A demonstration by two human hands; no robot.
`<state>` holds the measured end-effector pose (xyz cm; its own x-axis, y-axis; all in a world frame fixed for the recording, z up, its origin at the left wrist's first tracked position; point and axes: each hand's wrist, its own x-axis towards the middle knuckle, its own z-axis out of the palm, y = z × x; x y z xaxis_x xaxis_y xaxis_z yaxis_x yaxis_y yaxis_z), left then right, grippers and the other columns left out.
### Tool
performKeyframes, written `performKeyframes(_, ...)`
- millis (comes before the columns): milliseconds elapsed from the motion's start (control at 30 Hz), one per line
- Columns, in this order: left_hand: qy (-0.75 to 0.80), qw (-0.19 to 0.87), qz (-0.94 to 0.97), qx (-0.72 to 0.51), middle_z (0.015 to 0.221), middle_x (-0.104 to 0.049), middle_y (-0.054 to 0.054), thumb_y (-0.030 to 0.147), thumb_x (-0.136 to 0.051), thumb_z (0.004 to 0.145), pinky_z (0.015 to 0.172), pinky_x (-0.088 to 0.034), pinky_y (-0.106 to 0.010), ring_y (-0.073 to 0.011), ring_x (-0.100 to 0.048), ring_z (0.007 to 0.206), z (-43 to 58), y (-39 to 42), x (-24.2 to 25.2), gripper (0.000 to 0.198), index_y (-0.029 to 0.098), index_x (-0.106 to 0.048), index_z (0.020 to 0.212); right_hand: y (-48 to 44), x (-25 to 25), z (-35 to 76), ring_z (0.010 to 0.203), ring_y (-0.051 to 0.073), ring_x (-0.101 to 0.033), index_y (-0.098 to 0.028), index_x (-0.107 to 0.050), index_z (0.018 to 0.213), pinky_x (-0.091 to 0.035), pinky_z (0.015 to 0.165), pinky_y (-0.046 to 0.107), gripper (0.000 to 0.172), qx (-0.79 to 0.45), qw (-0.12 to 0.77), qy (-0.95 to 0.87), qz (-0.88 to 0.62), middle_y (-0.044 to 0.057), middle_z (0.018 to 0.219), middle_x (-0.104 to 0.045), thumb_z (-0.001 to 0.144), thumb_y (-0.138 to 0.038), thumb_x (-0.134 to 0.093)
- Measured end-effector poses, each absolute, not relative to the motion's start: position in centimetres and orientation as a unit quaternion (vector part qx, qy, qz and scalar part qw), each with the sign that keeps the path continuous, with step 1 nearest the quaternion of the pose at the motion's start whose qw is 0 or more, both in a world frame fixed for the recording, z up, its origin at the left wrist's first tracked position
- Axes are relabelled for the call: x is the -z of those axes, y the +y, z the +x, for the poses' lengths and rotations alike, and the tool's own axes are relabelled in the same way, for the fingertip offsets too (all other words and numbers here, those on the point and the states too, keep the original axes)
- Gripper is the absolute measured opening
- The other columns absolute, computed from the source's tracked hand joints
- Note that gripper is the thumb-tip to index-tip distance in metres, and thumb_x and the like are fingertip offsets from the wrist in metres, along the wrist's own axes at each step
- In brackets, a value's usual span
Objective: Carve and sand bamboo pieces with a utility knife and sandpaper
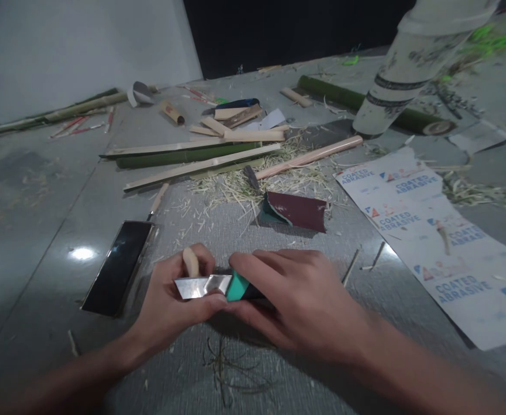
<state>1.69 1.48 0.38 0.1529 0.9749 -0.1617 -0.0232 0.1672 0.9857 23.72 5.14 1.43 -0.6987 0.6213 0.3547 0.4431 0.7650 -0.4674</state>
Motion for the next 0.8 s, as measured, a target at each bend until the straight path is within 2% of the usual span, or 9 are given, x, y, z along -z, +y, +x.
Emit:
performKeyframes(200,0.530,0.547,0.486,-0.429,0.061,-0.044,0.006,0.035,-0.091,0.072,0.049,-0.030,-0.021,-0.0086,-0.035,0.057,2.1,1.2,-0.6,0.043,0.020,-0.051,0.066,5.1,-1.3,23.7,0.065,0.017,-0.063,-0.019,-0.064,0.108,-0.038,0.059,0.031,0.029,-0.159,0.254,-0.905,-0.301,0.005,0.085,-0.074,0.112,-0.045,-0.051)
performKeyframes(367,0.555,0.524,0.485,-0.427,0.059,-0.043,0.006,0.041,-0.092,0.071,0.048,-0.030,-0.022,-0.0092,-0.035,0.055,2.3,1.1,-0.8,0.044,0.020,-0.053,0.066,4.7,-1.5,23.5,0.060,0.015,-0.062,-0.020,-0.063,0.108,-0.037,0.056,0.029,0.028,-0.129,0.261,-0.903,-0.316,0.001,0.079,-0.072,0.112,-0.045,-0.053)
performKeyframes(467,0.573,0.493,0.497,-0.426,0.057,-0.040,0.006,0.044,-0.087,0.077,0.048,-0.030,-0.023,-0.0097,-0.035,0.054,2.4,1.0,-0.7,0.045,0.021,-0.051,0.064,4.2,-1.7,23.2,0.061,0.016,-0.065,-0.021,-0.062,0.109,-0.040,0.057,0.028,0.028,-0.116,0.281,-0.886,-0.349,0.001,0.078,-0.072,0.112,-0.046,-0.051)
performKeyframes(600,0.587,0.471,0.496,-0.432,0.055,-0.038,0.007,0.040,-0.079,0.085,0.048,-0.030,-0.023,-0.0094,-0.033,0.052,2.4,1.0,-0.5,0.040,0.021,-0.050,0.065,3.6,-2.0,23.2,0.050,0.014,-0.057,-0.023,-0.060,0.113,-0.036,0.051,0.027,0.030,-0.136,0.302,-0.850,-0.411,-0.004,0.067,-0.065,0.111,-0.052,-0.052)
performKeyframes(800,0.528,0.516,0.486,-0.468,0.060,-0.043,0.008,0.030,-0.083,0.078,0.048,-0.031,-0.021,-0.0080,-0.035,0.053,1.7,1.8,-0.3,0.029,0.021,-0.055,0.075,4.1,-1.7,23.2,0.052,0.014,-0.055,-0.022,-0.058,0.113,-0.037,0.052,0.028,0.025,-0.169,0.281,-0.869,-0.371,-0.003,0.070,-0.064,0.108,-0.045,-0.055)
